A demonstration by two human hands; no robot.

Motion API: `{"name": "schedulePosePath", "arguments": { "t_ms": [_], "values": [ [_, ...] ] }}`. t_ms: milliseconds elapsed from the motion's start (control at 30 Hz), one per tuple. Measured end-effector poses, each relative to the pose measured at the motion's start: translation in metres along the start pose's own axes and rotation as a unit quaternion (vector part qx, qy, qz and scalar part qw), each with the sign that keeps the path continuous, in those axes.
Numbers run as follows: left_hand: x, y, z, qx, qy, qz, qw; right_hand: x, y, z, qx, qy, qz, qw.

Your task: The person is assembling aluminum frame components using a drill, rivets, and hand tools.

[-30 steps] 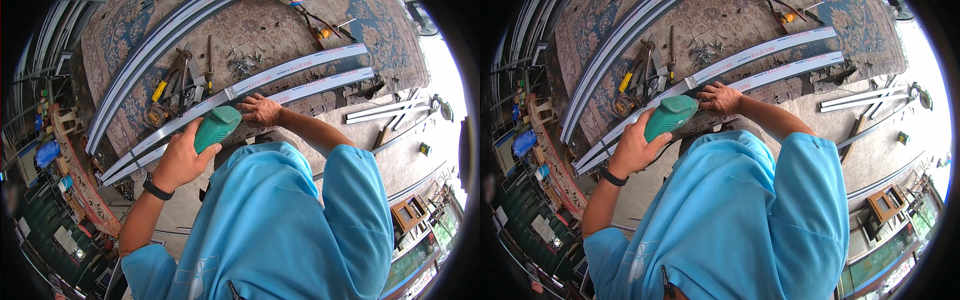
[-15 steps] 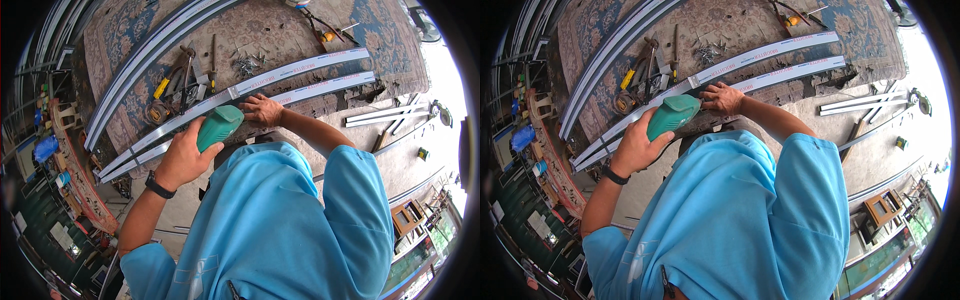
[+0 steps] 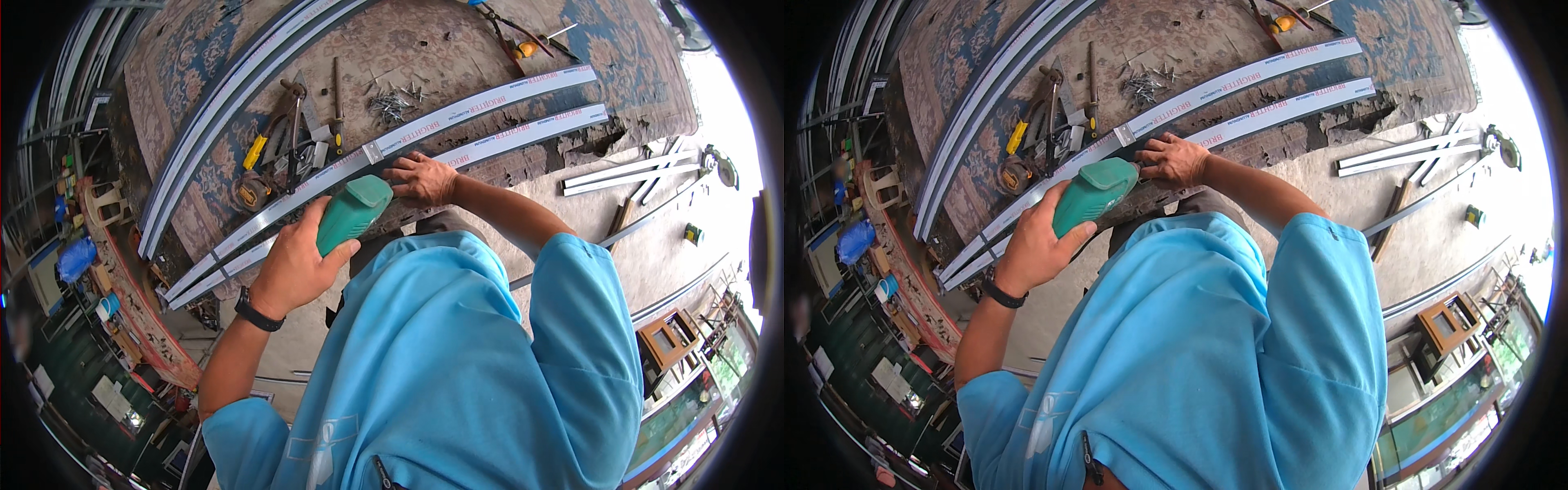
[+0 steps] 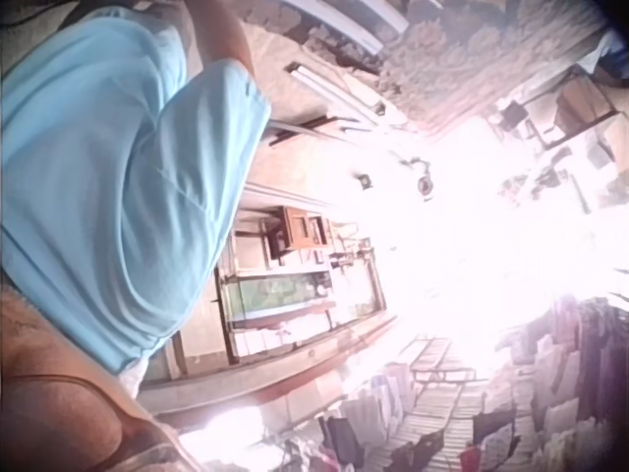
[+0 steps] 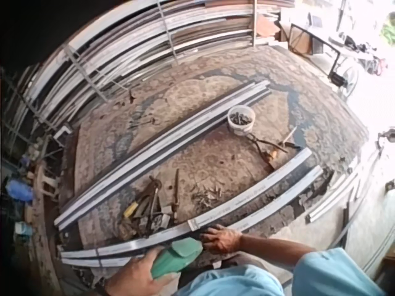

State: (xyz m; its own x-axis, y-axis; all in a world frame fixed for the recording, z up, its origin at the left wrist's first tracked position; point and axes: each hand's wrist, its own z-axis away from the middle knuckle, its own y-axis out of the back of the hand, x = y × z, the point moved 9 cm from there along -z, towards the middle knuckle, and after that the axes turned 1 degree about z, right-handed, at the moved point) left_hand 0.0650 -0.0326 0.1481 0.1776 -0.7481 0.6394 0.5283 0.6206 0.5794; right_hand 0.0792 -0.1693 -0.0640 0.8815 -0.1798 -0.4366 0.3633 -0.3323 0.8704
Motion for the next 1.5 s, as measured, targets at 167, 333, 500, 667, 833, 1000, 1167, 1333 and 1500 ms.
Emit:
{"name": "schedulePosePath", "arguments": {
  "t_ms": [167,333,500,667,833,1000,1167,1333,1500],
  "values": [
    [-0.001,-0.001,0.002,0.003,-0.014,-0.012,1.0,-0.004,-0.003,0.001,-0.002,-0.002,0.008,1.0],
    [0.0,0.009,0.001,0.003,-0.013,0.005,1.0,-0.001,-0.005,-0.001,0.007,0.008,0.008,1.0],
    [-0.024,0.064,0.058,0.048,0.056,0.2,0.977,-0.002,0.01,-0.001,0.026,0.005,-0.002,1.0],
    [-0.08,0.057,0.121,0.037,-0.03,0.685,0.727,0.0,0.01,-0.007,0.022,0.019,-0.018,0.999],
    [-0.15,0.095,0.107,0.256,0.092,0.308,0.912,0.002,0.006,0.008,0.012,-0.019,-0.011,1.0],
    [-0.353,0.116,0.089,0.34,0.254,-0.19,0.885,-0.008,0.038,-0.002,-0.003,-0.052,-0.075,0.996],
    [-0.46,0.112,0.075,0.351,0.355,-0.224,0.837,0.052,0.087,0.004,0.113,-0.275,-0.046,0.954],
    [-0.407,0.105,0.033,0.354,0.338,-0.358,0.795,0.119,0.111,-0.014,0.164,-0.329,0.007,0.93],
    [-0.23,0.048,-0.102,0.335,0.034,0.058,0.94,0.134,0.066,-0.056,0.015,-0.26,0.08,0.962]
  ]
}}
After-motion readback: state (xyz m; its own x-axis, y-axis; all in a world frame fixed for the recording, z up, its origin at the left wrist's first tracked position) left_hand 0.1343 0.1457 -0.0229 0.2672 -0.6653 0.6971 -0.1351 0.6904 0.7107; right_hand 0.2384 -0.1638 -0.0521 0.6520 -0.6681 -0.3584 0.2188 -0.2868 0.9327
